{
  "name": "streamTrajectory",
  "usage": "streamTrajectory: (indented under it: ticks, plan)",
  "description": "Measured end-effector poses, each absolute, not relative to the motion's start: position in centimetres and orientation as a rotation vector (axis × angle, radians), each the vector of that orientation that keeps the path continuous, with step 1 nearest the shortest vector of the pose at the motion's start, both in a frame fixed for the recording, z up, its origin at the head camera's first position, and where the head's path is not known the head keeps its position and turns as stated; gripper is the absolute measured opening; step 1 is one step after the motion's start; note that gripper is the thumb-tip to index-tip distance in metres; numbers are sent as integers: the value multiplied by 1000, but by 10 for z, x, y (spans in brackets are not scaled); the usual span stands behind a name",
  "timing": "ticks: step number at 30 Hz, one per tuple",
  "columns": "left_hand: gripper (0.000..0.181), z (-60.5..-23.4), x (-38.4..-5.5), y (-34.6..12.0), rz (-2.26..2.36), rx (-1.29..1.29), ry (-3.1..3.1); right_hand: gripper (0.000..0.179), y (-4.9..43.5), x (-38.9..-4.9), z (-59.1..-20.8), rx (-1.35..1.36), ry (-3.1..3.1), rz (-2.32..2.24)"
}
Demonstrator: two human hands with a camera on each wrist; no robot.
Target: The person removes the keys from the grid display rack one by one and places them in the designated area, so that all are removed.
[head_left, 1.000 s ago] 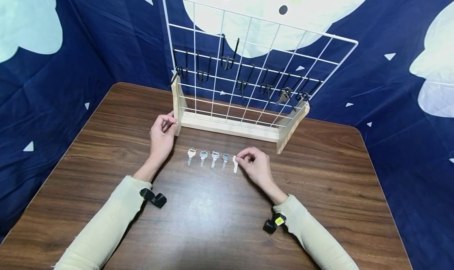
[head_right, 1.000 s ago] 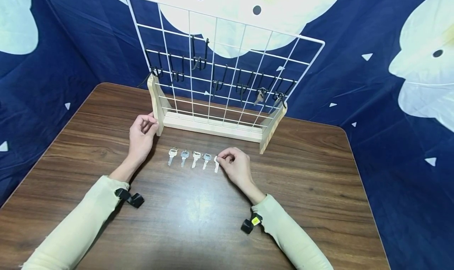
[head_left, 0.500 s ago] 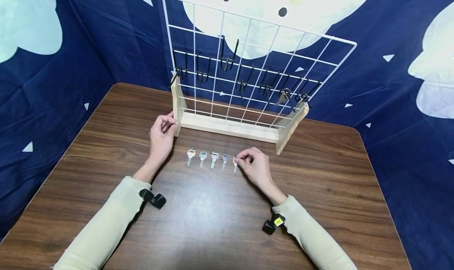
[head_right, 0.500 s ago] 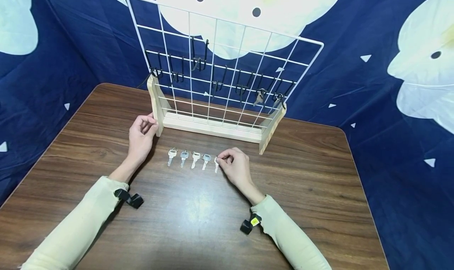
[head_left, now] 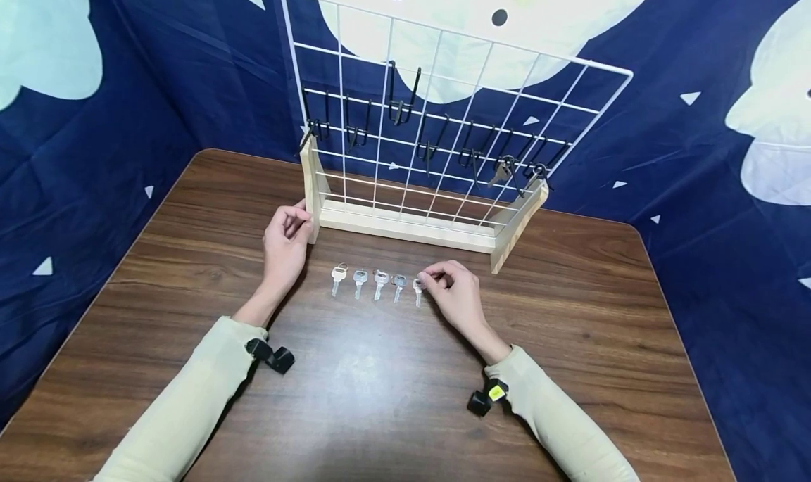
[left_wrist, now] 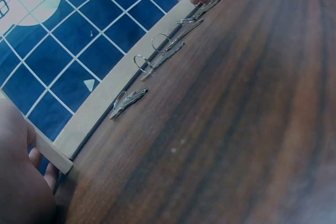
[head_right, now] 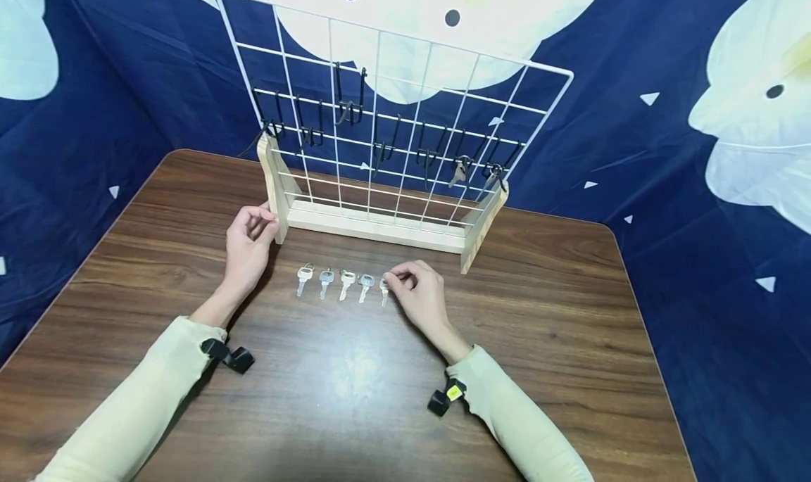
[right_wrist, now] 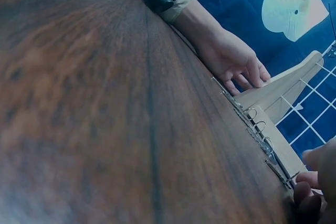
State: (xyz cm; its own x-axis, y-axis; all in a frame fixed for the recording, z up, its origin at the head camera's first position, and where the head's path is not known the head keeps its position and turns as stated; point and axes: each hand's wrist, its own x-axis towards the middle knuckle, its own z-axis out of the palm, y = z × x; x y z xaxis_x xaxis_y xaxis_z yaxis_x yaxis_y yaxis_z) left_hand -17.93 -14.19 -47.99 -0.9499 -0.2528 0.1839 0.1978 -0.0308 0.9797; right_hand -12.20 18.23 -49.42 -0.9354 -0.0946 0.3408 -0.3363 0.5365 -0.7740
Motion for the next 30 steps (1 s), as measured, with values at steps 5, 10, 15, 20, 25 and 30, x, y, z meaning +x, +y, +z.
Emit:
streamTrajectory:
  ticks: [5,10,15,20,25,30]
  plan:
    - [8,-480,-180,-142,-2055,59,-1940,19,184,-123,-498,352,-2488,1421]
    - [9,-480,-180,-140,-2056,67,-1936,15,180,-118,-488,304,-2501,1484]
    - [8,-480,-180,-140,-2046,71,-1935,16,187,-127,-503,251,-2494,1550]
    - [6,-480,-180,-140,-2042,76,-1938,15,178,-116,-478,208,-2396,1670]
    - [6,-480,-180,-141,-2050,77,-1927,15,179,-116,-468,186,-2281,1768]
    - [7,-480,-180,-140,-2046,77,-1928,15,183,-119,-454,202,-2181,1789]
